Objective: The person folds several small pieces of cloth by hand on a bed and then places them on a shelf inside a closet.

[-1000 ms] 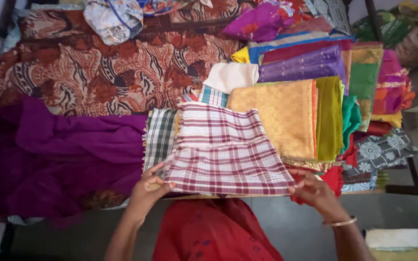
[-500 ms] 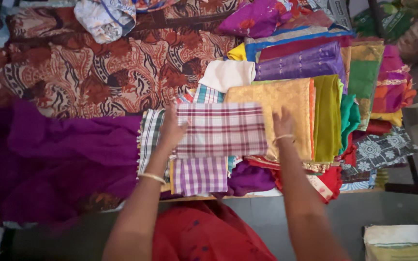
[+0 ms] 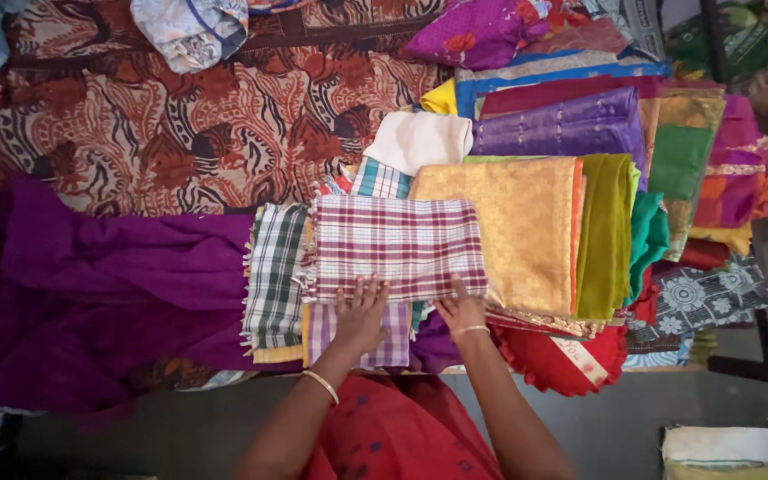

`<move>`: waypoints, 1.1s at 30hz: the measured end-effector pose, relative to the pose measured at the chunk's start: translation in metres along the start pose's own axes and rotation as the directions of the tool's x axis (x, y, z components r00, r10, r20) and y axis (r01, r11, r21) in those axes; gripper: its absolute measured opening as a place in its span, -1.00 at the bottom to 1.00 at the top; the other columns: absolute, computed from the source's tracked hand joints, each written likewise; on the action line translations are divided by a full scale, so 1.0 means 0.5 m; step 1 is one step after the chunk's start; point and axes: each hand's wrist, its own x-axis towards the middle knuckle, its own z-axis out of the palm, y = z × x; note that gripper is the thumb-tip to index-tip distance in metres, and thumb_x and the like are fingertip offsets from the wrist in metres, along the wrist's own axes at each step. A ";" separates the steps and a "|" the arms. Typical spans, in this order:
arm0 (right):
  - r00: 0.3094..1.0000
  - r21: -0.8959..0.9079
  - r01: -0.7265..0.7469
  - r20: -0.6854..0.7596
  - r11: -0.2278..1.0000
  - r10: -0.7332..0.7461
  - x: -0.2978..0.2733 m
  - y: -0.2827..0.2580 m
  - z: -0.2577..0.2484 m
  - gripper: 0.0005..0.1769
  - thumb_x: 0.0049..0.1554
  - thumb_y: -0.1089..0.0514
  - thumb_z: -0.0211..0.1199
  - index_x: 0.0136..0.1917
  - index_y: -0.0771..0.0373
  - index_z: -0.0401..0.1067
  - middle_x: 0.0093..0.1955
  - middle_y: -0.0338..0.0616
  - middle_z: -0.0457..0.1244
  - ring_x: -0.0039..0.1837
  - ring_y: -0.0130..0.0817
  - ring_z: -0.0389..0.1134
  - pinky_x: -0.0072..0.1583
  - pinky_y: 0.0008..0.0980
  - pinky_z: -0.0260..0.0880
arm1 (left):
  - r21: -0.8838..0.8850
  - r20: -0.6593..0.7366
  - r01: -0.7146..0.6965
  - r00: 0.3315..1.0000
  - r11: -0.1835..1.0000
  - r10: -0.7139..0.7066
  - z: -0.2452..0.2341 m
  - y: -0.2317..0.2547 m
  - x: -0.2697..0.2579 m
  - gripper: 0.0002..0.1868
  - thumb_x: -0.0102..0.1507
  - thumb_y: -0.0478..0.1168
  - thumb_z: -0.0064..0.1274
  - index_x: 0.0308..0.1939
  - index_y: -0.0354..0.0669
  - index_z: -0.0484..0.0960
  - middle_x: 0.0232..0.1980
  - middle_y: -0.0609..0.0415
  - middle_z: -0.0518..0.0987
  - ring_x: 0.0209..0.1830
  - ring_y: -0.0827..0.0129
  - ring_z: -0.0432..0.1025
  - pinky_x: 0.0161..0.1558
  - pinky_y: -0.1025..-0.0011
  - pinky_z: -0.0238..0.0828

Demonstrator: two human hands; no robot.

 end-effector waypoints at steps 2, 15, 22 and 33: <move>0.997 -0.007 0.066 -0.026 0.998 -0.067 0.021 0.004 0.025 -0.21 0.17 0.04 0.43 0.46 0.51 0.16 0.26 0.18 0.18 0.29 0.08 0.25 0.20 0.00 0.53 | 0.033 -0.019 0.007 1.000 0.999 -0.007 0.010 0.000 0.007 0.05 0.30 0.06 0.10 0.64 0.10 -0.31 0.72 0.05 -0.42 0.71 0.07 -0.54 0.52 -0.29 -0.61; 0.507 -0.695 0.717 0.582 -0.064 -0.636 -0.205 0.025 0.233 -0.43 0.01 0.22 0.42 0.31 0.16 0.46 -0.10 -0.01 0.34 -0.06 -0.05 0.36 -0.02 -0.16 0.40 | 0.195 -0.174 -0.067 0.979 0.978 0.102 0.075 -0.018 0.014 -0.18 0.25 -0.13 0.07 0.55 -0.10 0.09 0.64 -0.05 -0.03 0.62 -0.05 -0.16 0.47 -0.23 -0.28; 0.301 -0.354 0.626 0.932 -0.695 -0.203 -0.297 0.090 0.342 -0.46 -0.04 0.06 0.36 0.25 -0.14 0.51 -0.08 -0.19 0.37 0.06 -0.12 0.40 0.18 -0.04 0.36 | 0.027 -0.237 -0.081 0.968 0.996 0.086 0.134 -0.028 0.010 -0.51 0.37 -0.24 -0.12 0.40 -0.18 0.41 0.41 -0.17 0.39 0.43 -0.06 0.27 0.43 0.02 0.08; 0.808 -0.804 0.502 0.304 0.319 -0.505 -0.004 0.085 0.253 -0.14 -0.05 0.07 0.54 0.42 0.28 0.23 0.14 0.33 0.36 0.09 0.11 0.41 0.05 -0.10 0.43 | -0.273 -0.518 -0.212 0.854 0.938 0.042 0.126 -0.135 -0.117 -0.33 0.12 -0.28 0.23 0.31 -0.23 0.39 0.51 -0.24 0.24 0.46 -0.07 0.19 0.32 0.09 0.20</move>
